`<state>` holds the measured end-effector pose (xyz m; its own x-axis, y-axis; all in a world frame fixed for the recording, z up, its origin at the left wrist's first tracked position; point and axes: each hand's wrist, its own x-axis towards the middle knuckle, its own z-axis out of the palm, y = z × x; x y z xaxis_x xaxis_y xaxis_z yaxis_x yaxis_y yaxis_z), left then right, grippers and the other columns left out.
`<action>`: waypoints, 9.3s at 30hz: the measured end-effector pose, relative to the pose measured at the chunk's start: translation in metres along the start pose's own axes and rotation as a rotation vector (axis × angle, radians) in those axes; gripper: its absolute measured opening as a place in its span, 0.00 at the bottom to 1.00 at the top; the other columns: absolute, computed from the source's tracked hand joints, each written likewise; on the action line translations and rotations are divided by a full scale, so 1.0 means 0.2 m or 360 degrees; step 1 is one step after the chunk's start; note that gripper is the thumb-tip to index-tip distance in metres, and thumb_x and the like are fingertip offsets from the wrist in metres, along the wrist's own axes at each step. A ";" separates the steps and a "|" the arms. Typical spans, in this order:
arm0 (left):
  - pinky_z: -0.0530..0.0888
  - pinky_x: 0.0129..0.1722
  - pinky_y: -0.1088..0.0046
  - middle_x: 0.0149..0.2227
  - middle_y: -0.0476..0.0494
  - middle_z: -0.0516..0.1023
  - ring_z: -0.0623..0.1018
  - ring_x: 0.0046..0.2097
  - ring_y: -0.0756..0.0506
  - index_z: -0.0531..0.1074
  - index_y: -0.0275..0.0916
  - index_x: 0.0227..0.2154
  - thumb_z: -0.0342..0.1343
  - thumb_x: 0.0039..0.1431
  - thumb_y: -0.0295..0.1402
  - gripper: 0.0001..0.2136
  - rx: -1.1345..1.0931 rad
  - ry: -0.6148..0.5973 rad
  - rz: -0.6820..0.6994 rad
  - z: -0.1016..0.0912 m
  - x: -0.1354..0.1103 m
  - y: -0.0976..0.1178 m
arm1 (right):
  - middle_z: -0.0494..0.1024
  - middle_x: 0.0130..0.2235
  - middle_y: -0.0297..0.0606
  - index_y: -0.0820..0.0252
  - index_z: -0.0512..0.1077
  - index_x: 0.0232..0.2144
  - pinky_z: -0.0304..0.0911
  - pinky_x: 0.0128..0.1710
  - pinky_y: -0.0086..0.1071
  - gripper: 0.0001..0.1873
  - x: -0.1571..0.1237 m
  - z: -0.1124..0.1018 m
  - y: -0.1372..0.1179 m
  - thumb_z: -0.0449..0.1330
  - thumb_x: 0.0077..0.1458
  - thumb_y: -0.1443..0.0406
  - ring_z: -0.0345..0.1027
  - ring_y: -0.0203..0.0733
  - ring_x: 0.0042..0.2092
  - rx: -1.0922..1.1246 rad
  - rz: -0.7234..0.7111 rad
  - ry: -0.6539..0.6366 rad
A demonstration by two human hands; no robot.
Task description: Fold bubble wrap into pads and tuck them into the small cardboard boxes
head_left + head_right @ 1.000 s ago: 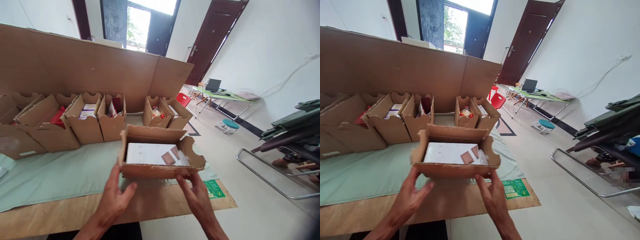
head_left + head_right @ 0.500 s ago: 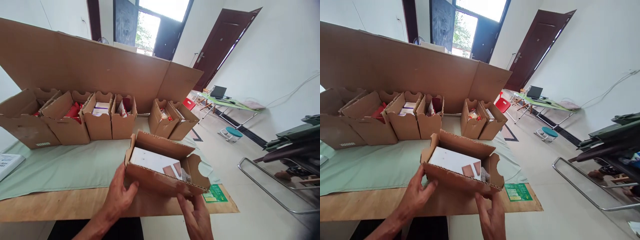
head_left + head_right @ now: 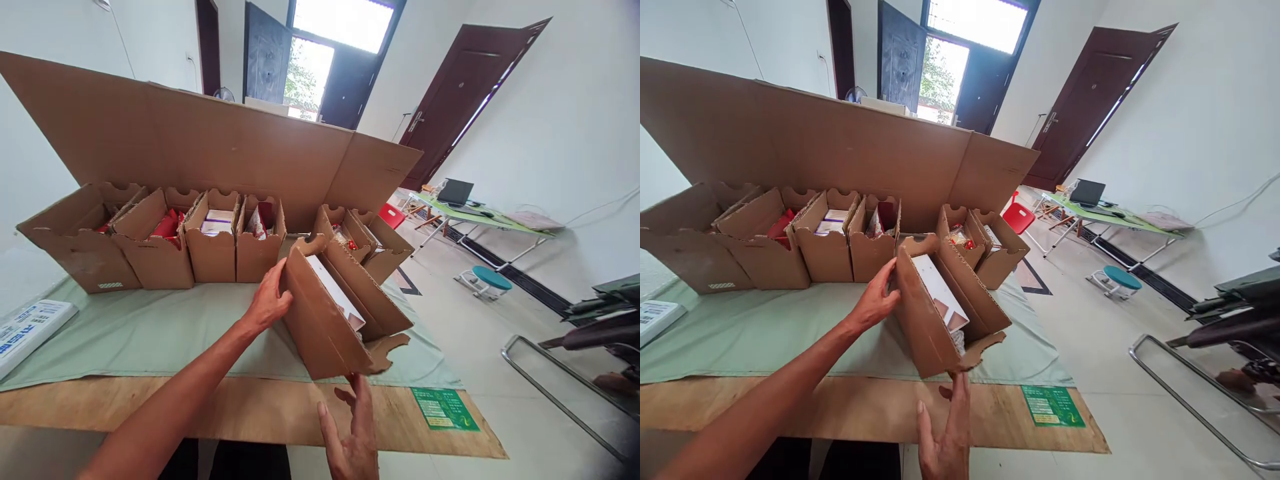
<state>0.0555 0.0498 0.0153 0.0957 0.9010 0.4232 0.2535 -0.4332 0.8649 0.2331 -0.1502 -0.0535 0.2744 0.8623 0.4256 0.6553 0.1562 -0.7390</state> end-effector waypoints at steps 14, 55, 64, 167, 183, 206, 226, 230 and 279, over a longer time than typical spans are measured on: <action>0.66 0.64 0.51 0.61 0.32 0.72 0.72 0.62 0.38 0.67 0.36 0.61 0.45 0.68 0.41 0.23 -0.0003 -0.0106 -0.0285 0.15 -0.38 -0.10 | 0.52 0.73 0.44 0.47 0.53 0.71 0.63 0.64 0.55 0.35 0.30 0.16 -0.01 0.54 0.64 0.67 0.52 0.56 0.71 -0.0133 -0.0419 -0.0394; 0.74 0.54 0.49 0.51 0.37 0.77 0.76 0.53 0.36 0.76 0.36 0.47 0.61 0.63 0.33 0.12 0.1617 0.0661 -0.1376 -2.10 -0.65 -0.36 | 0.83 0.46 0.44 0.56 0.82 0.36 0.72 0.48 0.50 0.23 0.72 0.88 -0.02 0.51 0.62 0.52 0.76 0.53 0.46 -0.0201 -0.0959 -0.0767; 0.74 0.49 0.59 0.46 0.36 0.80 0.78 0.50 0.36 0.78 0.35 0.40 0.58 0.63 0.31 0.07 0.1655 0.0650 -0.1476 -2.19 -0.59 -0.24 | 0.83 0.46 0.45 0.58 0.81 0.36 0.71 0.48 0.49 0.20 0.71 0.89 -0.02 0.51 0.62 0.55 0.76 0.53 0.45 -0.0296 -0.1122 -0.0721; 0.78 0.46 0.65 0.50 0.39 0.80 0.79 0.46 0.42 0.69 0.38 0.59 0.51 0.64 0.34 0.21 0.0255 0.0068 -0.0728 -0.33 -0.90 -0.02 | 0.74 0.61 0.43 0.49 0.64 0.64 0.64 0.59 0.50 0.29 0.24 0.22 -0.24 0.55 0.63 0.72 0.64 0.52 0.64 0.0197 -0.0886 -0.1039; 0.72 0.58 0.54 0.57 0.33 0.72 0.76 0.55 0.38 0.54 0.39 0.67 0.62 0.57 0.41 0.38 -0.0701 0.0312 -0.1110 -0.42 -0.93 0.03 | 0.81 0.45 0.40 0.55 0.74 0.48 0.63 0.48 0.40 0.13 0.51 0.34 -0.34 0.51 0.69 0.62 0.71 0.46 0.45 0.0203 -0.0460 -0.1537; 0.66 0.63 0.47 0.63 0.26 0.70 0.66 0.66 0.31 0.67 0.30 0.60 0.55 0.61 0.24 0.23 0.1265 0.0324 0.0693 -0.55 0.12 0.21 | 0.80 0.35 0.33 0.53 0.75 0.38 0.67 0.36 0.33 0.08 1.06 -0.01 -0.54 0.66 0.57 0.58 0.72 0.41 0.36 0.0346 -0.0507 -0.0857; 0.62 0.63 0.43 0.38 0.42 0.82 0.77 0.52 0.37 0.77 0.39 0.36 0.50 0.60 0.19 0.12 0.1371 0.0224 0.0739 -0.50 0.12 -0.07 | 0.81 0.47 0.49 0.66 0.79 0.43 0.65 0.42 0.34 0.17 1.90 0.69 -0.98 0.50 0.64 0.77 0.76 0.51 0.49 -0.1977 -0.1653 -0.1358; 0.64 0.61 0.45 0.38 0.42 0.81 0.77 0.50 0.37 0.76 0.38 0.36 0.51 0.61 0.19 0.11 0.1357 0.0225 0.0721 -0.50 0.11 -0.10 | 0.81 0.49 0.49 0.65 0.79 0.46 0.64 0.45 0.34 0.18 1.90 0.73 -0.94 0.50 0.65 0.77 0.76 0.50 0.51 -0.1839 -0.1634 -0.1419; 0.68 0.45 0.58 0.41 0.38 0.79 0.75 0.44 0.38 0.77 0.38 0.40 0.53 0.62 0.23 0.09 0.1360 0.0341 0.0580 -0.42 0.26 -0.08 | 0.80 0.54 0.46 0.53 0.77 0.54 0.57 0.55 0.42 0.22 1.85 0.76 -0.93 0.58 0.59 0.69 0.72 0.52 0.57 -0.1864 -0.1186 -0.1462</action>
<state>-0.0250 0.1013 0.0465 0.1505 0.6537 0.7416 0.8687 -0.4455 0.2164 0.1059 0.2126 0.1631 -0.5200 0.8135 -0.2605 0.6988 0.5805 0.4180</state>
